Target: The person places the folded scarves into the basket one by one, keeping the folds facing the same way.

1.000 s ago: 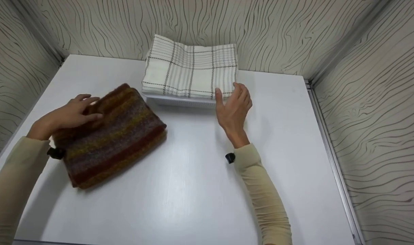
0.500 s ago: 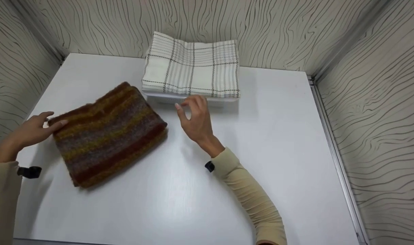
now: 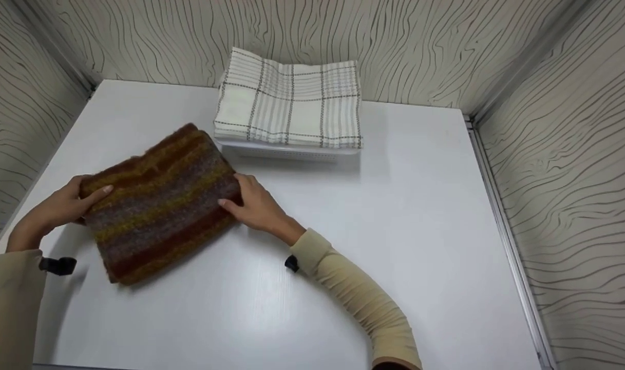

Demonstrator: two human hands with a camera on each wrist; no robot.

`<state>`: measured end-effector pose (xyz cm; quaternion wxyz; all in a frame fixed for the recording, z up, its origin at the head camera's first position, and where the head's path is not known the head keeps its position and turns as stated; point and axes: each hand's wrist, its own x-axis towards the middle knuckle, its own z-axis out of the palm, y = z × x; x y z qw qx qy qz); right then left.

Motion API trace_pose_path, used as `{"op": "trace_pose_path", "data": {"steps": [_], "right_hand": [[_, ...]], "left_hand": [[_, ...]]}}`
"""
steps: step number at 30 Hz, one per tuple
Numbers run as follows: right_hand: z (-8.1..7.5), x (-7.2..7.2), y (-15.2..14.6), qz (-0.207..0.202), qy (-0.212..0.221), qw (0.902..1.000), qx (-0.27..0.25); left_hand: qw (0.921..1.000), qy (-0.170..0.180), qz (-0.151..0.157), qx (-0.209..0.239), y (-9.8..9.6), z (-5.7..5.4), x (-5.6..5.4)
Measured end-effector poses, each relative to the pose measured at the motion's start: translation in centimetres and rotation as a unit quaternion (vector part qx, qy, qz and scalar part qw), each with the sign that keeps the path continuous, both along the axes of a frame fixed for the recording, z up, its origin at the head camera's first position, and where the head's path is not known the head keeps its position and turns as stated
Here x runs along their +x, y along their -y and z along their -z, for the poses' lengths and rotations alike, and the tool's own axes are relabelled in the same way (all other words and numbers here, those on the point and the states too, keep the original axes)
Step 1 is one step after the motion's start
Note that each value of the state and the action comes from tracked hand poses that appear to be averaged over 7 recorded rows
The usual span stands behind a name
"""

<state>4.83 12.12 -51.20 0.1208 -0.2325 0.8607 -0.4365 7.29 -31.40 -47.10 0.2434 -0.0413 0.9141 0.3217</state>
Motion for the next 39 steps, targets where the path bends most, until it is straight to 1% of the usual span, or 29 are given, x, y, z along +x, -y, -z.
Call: {"op": "trace_pose_path", "data": {"steps": [3, 7, 10, 13, 17, 21, 27, 32, 36, 39], "right_hand": [[0.3, 0.1, -0.2, -0.001, -0.004, 1.0, 0.0], [0.0, 0.0, -0.9, 0.003, 0.013, 0.9998, -0.014], [-0.1, 0.1, -1.3, -0.009, 0.021, 0.9996, -0.017], [-0.2, 0.4, -1.8, -0.02, 0.027, 0.9994, -0.008], [-0.4, 1.0, -2.8, -0.024, 0.043, 0.9988, 0.007], [-0.7, 1.7, -3.7, -0.028, 0.062, 0.9976, 0.01], [-1.0, 2.9, -4.8, -0.034, 0.066, 0.9969, 0.027], [-1.3, 3.8, -5.2, -0.039, 0.069, 0.9959, 0.042], [-1.6, 4.4, -5.1, -0.051, 0.081, 0.9945, 0.044], [-1.6, 4.4, -5.0, -0.047, 0.101, 0.9932, 0.033]], "left_hand": [[0.9999, -0.008, 0.002, -0.009, -0.1, 0.2, -0.2], [0.9999, -0.009, 0.0, -0.009, -0.2, 0.3, -0.3], [1.0, -0.009, -0.001, -0.002, -0.3, 0.4, -0.2], [1.0, -0.007, 0.003, 0.001, -0.6, 0.4, -0.2], [0.9998, -0.009, 0.017, 0.0, -1.1, 0.5, -0.6], [0.9995, -0.011, 0.029, -0.001, -1.7, 0.4, -1.1], [0.999, -0.008, 0.042, 0.011, -2.4, 0.5, -1.6], [0.9986, -0.005, 0.049, 0.019, -2.7, 0.4, -1.7], [0.9986, 0.001, 0.038, 0.038, -2.3, 0.3, -1.4], [0.9976, 0.014, 0.018, 0.065, -1.9, 0.1, -0.9]]}}
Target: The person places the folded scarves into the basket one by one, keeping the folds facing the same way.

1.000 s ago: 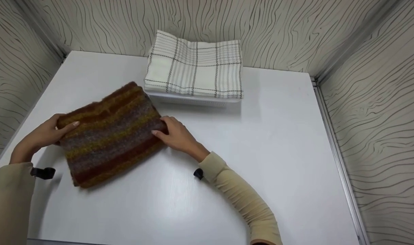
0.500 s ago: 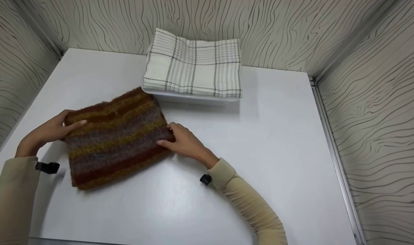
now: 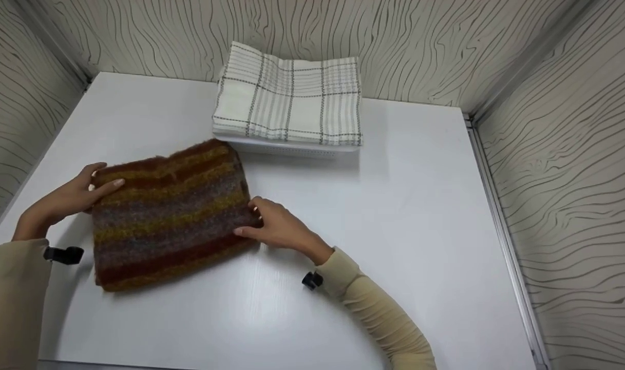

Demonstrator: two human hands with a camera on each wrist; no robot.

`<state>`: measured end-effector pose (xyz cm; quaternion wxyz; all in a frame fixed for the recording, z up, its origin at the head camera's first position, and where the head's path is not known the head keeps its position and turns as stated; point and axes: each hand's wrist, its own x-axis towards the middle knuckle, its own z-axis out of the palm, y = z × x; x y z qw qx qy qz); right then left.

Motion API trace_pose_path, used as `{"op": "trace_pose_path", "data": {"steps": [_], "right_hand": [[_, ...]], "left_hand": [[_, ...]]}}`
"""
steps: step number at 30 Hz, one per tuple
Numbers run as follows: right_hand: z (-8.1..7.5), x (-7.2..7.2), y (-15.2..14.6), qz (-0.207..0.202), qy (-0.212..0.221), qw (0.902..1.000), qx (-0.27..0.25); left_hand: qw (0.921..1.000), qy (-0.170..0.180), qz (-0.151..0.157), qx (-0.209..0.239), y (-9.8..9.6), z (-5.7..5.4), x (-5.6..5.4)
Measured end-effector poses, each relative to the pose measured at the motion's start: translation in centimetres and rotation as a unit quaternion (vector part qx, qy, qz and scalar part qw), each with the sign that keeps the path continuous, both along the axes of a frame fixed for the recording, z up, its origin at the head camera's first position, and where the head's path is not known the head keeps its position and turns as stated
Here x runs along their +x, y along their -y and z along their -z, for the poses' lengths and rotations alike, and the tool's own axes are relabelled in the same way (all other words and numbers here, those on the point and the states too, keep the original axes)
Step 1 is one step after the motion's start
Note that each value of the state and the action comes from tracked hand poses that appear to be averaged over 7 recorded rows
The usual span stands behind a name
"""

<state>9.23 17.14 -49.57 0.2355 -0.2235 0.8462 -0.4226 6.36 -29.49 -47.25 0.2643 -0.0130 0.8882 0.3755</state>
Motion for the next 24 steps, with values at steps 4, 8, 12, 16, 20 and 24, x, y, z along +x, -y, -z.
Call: {"op": "trace_pose_path", "data": {"steps": [4, 8, 12, 16, 20, 24], "right_hand": [[0.3, -1.3, 0.6, 0.051, 0.046, 0.9974, -0.022], [0.9, -3.3, 1.5, 0.116, 0.103, 0.9864, -0.054], [1.4, -4.7, 2.3, 0.152, 0.142, 0.9749, -0.078], [1.9, -5.0, 2.9, 0.166, 0.155, 0.9706, -0.08], [2.3, -4.5, 3.2, 0.172, 0.161, 0.9685, -0.081], [2.4, -3.7, 3.3, 0.164, 0.183, 0.9654, -0.087]], "left_hand": [[0.999, 0.031, -0.016, 0.027, 0.8, -0.2, 1.2], [0.9963, 0.068, 0.0, 0.052, 1.2, -0.2, 2.2], [0.9941, 0.086, 0.016, 0.065, 1.1, 0.2, 2.6], [0.9939, 0.087, 0.016, 0.065, 1.1, 0.3, 2.6], [0.9935, 0.087, 0.011, 0.073, 1.5, 0.4, 2.4], [0.9938, 0.082, 0.002, 0.076, 1.6, 0.7, 2.3]]}}
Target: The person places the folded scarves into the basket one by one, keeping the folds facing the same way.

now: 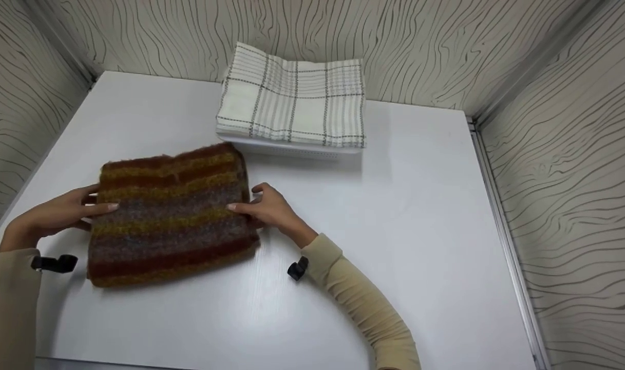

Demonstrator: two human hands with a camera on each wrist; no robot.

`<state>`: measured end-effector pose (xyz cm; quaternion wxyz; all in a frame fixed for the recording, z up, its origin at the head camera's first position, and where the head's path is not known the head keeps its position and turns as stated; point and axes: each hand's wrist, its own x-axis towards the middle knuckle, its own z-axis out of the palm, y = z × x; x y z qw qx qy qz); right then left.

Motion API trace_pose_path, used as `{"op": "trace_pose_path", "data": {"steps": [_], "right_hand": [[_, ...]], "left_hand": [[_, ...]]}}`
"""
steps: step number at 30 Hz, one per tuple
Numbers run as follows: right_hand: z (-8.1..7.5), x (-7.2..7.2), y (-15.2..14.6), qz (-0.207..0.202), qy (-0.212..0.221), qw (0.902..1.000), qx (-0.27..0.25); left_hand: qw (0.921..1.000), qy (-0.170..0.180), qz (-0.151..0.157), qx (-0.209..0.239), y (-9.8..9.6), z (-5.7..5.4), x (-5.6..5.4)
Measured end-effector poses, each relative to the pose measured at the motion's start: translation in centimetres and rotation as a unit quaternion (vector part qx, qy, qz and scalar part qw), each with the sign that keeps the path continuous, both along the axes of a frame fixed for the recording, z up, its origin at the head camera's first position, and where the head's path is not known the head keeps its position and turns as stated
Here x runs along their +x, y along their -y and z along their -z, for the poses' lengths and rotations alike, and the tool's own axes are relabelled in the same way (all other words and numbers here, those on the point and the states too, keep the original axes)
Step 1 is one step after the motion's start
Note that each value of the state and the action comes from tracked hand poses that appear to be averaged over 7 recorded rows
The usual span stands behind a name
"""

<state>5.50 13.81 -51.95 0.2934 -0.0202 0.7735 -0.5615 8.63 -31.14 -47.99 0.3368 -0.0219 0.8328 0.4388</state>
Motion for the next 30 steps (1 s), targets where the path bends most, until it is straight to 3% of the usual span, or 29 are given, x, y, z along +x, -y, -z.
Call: {"op": "trace_pose_path", "data": {"steps": [8, 19, 26, 30], "right_hand": [[0.2, 1.3, 0.0, -0.012, 0.014, 0.9998, 0.005], [0.6, 2.3, -0.3, -0.019, 0.047, 0.9981, -0.035], [0.3, 2.1, -0.7, -0.024, 0.008, 0.9995, -0.019], [-0.2, 2.0, -0.8, 0.0, -0.027, 0.9995, -0.016]], "left_hand": [[0.9994, -0.029, 0.001, -0.017, 0.0, 0.5, -0.1], [0.9984, -0.052, -0.002, -0.02, -0.4, 0.2, -1.3], [0.998, -0.06, -0.013, -0.014, -0.5, -0.3, -1.5], [0.9983, -0.051, -0.029, 0.003, -0.3, -0.3, -1.4]]}}
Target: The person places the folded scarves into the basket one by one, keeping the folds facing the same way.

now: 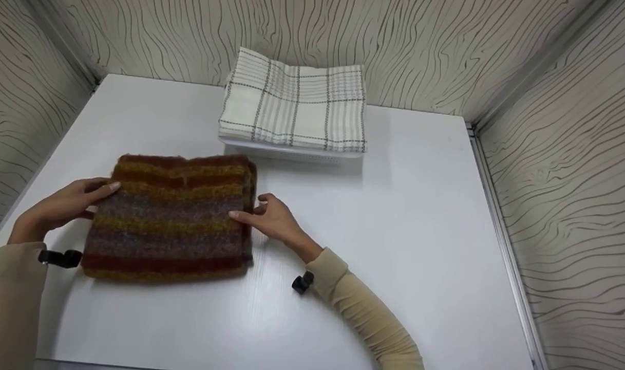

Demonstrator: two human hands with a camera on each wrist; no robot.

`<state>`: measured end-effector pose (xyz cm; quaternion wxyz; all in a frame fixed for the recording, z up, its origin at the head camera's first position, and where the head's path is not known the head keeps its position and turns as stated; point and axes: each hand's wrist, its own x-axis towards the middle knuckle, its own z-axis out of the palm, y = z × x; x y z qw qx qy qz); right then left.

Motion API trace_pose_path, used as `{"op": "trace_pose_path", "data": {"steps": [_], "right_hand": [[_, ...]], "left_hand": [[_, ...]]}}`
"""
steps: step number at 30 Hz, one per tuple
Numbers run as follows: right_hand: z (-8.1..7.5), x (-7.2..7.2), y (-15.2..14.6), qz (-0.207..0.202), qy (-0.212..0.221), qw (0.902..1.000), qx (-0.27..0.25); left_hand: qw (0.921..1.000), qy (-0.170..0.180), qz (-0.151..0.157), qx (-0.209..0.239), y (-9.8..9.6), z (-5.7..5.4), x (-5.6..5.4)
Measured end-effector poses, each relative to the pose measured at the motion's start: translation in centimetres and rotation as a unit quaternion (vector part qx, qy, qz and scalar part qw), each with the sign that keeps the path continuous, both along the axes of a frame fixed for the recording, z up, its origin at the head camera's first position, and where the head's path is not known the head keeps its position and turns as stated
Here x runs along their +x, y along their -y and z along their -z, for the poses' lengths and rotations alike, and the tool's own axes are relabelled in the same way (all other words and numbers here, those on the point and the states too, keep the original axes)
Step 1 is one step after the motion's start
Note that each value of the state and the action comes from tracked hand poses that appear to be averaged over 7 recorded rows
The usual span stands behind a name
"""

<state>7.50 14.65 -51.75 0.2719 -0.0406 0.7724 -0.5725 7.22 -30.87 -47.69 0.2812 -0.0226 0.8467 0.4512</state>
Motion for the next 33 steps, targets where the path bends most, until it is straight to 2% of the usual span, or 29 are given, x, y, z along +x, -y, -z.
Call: {"op": "trace_pose_path", "data": {"steps": [3, 5, 9, 13, 16, 20, 23, 26, 30, 33], "right_hand": [[-0.4, -0.1, -0.3, 0.031, 0.015, 0.9992, -0.021], [-0.5, -0.1, -0.2, 0.039, 0.04, 0.9976, -0.04], [-0.6, 0.0, 0.4, 0.021, 0.069, 0.9969, -0.034], [-0.9, 0.1, 1.3, 0.011, 0.041, 0.9989, 0.019], [-1.0, -0.1, 1.7, 0.015, 0.025, 0.9988, 0.04], [-0.8, -0.3, 2.1, 0.015, 0.023, 0.9991, 0.033], [-0.5, -0.3, 2.2, 0.015, 0.0, 0.9987, 0.049], [-0.2, -0.4, 2.2, 0.018, -0.021, 0.9979, 0.059], [-0.1, -0.6, 2.2, 0.016, -0.025, 0.9977, 0.061], [-0.2, -0.4, 2.1, 0.011, -0.032, 0.9954, 0.089]], "left_hand": [[0.9998, 0.011, -0.004, 0.014, 0.2, 0.2, 0.1], [0.9995, 0.02, -0.005, 0.023, 0.6, 0.3, 0.2], [0.9987, 0.043, 0.005, 0.029, 1.5, 0.5, 0.3], [0.9972, 0.067, 0.015, 0.029, 1.7, 0.7, 0.2], [0.9969, 0.075, 0.016, 0.021, 1.6, 0.9, 0.0], [0.9978, 0.061, 0.025, -0.011, 1.2, 1.4, -0.1], [0.9978, 0.053, 0.032, -0.023, 0.7, 1.7, -0.1], [0.9979, 0.049, 0.033, -0.025, 0.4, 1.7, 0.0], [0.9979, 0.04, 0.041, -0.03, 0.4, 1.7, 0.1], [0.9975, 0.036, 0.052, -0.032, 0.4, 1.7, 0.0]]}}
